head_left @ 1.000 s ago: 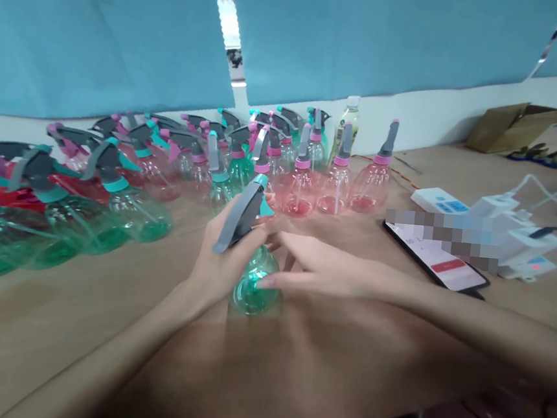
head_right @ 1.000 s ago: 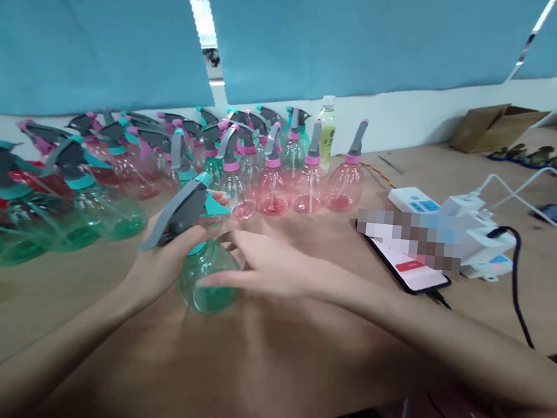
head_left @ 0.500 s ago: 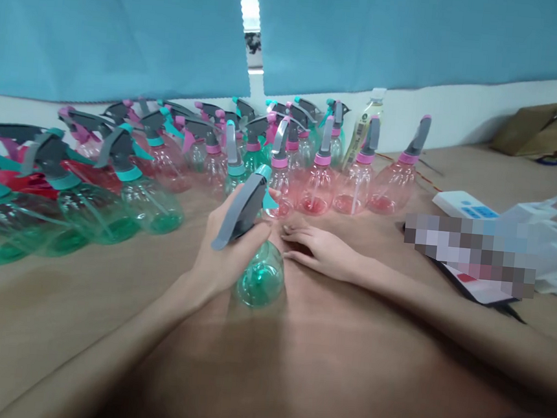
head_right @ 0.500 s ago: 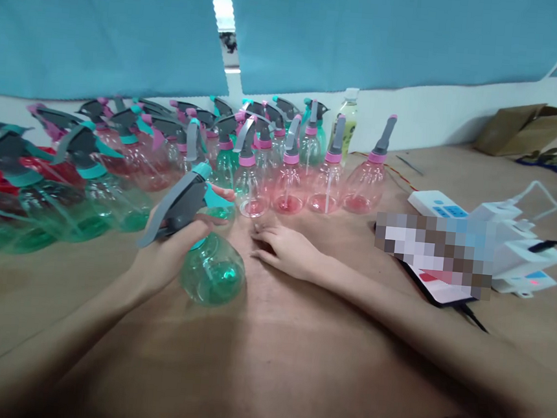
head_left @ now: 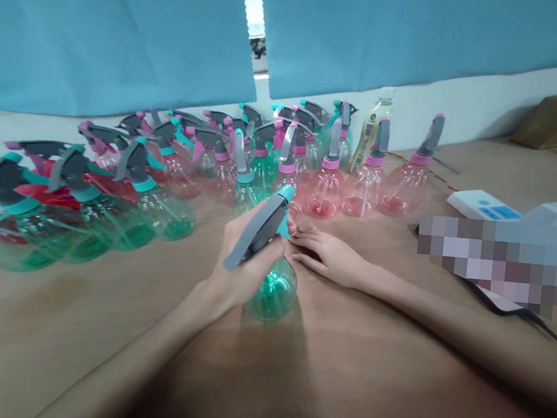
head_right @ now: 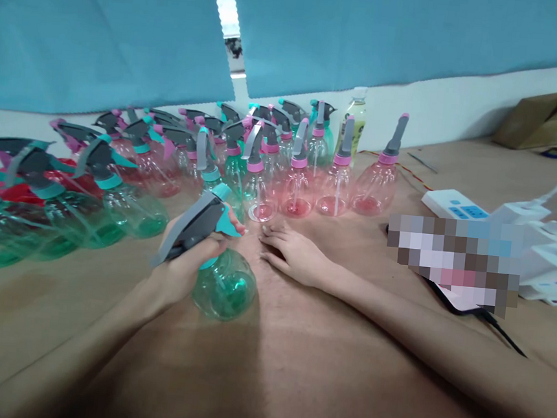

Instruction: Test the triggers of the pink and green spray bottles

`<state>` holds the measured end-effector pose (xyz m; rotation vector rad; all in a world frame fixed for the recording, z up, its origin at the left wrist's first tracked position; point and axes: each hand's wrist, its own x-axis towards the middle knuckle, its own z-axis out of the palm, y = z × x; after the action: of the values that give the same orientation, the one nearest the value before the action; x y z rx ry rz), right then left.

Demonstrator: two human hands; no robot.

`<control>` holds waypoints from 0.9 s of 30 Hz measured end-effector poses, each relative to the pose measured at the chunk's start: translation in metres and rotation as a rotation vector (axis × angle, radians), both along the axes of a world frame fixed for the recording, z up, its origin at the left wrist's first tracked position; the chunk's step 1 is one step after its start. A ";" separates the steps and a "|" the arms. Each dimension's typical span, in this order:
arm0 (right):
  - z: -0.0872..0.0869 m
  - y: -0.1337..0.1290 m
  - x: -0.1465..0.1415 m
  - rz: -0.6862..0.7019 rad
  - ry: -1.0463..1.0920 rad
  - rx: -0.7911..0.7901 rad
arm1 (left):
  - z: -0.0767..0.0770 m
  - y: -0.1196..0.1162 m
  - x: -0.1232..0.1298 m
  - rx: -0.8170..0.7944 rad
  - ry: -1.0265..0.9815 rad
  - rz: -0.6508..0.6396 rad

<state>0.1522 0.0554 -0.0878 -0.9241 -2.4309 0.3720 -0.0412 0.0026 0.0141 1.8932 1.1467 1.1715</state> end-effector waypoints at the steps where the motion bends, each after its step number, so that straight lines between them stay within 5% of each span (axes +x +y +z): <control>1: 0.000 0.000 0.000 0.002 -0.002 0.000 | 0.001 -0.001 0.000 -0.004 -0.004 -0.011; 27: 0.001 -0.001 0.001 0.037 0.046 -0.038 | 0.001 -0.014 0.010 -0.068 -0.073 -0.095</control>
<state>0.1527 0.0543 -0.0869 -0.8784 -2.4097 0.4495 -0.0309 -0.0117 0.0151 1.8189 1.0329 1.1260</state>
